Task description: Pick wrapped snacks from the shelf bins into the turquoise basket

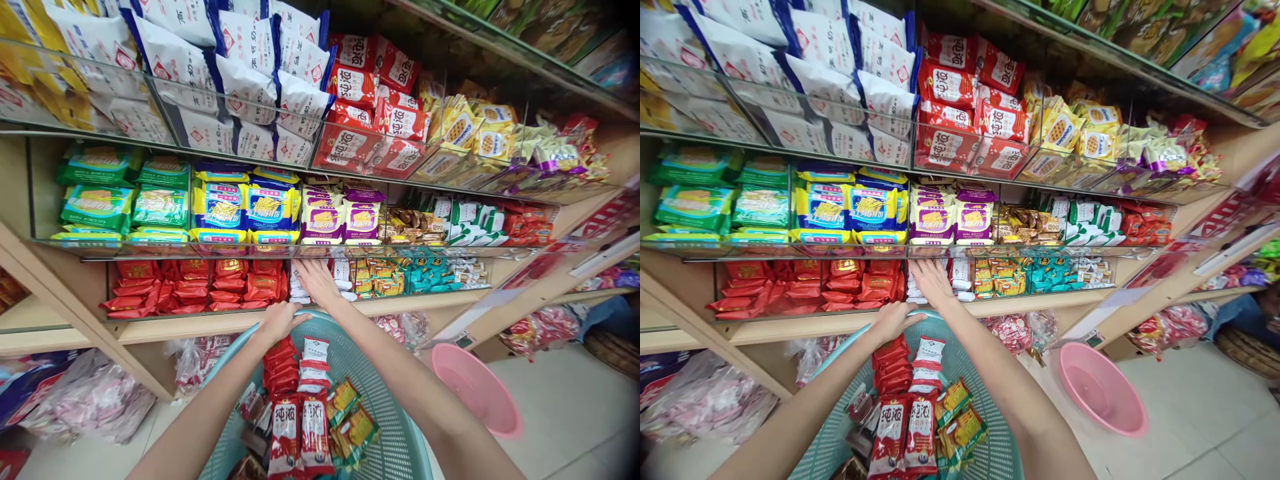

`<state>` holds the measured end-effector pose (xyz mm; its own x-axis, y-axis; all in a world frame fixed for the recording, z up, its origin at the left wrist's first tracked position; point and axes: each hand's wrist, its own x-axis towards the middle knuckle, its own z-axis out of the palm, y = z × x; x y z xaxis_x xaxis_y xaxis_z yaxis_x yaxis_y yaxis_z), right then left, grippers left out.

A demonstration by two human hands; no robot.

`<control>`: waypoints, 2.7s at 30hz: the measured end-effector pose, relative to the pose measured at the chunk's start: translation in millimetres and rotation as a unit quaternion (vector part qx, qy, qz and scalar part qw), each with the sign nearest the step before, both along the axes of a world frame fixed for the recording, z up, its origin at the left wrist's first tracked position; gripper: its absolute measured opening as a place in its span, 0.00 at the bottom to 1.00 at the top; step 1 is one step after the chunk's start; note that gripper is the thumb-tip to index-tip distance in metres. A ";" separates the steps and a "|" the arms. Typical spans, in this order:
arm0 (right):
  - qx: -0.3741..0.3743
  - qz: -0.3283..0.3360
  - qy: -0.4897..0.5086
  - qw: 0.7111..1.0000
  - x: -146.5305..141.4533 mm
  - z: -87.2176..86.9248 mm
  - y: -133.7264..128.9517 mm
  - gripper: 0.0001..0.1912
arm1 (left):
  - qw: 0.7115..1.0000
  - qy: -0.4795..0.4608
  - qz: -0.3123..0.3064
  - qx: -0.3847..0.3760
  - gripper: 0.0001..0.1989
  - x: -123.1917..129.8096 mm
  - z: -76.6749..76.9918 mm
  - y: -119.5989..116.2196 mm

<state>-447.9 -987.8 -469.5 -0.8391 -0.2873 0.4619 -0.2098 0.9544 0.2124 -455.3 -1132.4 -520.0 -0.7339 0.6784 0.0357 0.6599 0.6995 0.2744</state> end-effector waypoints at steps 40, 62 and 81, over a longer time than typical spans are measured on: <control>0.024 -0.026 0.020 0.999 -2.7 -4.0 2.7 0.22 | 1.000 0.016 -0.012 0.001 0.33 -1.2 -2.9 0.4; -0.002 0.028 0.099 0.995 36.6 -5.4 11.1 0.24 | 1.000 0.024 -0.008 -0.004 0.32 0.1 -2.1 -1.1; -0.882 -0.177 -0.139 0.413 162.0 -46.0 -27.8 0.20 | 1.000 0.022 -0.008 -0.004 0.35 5.8 4.4 -2.0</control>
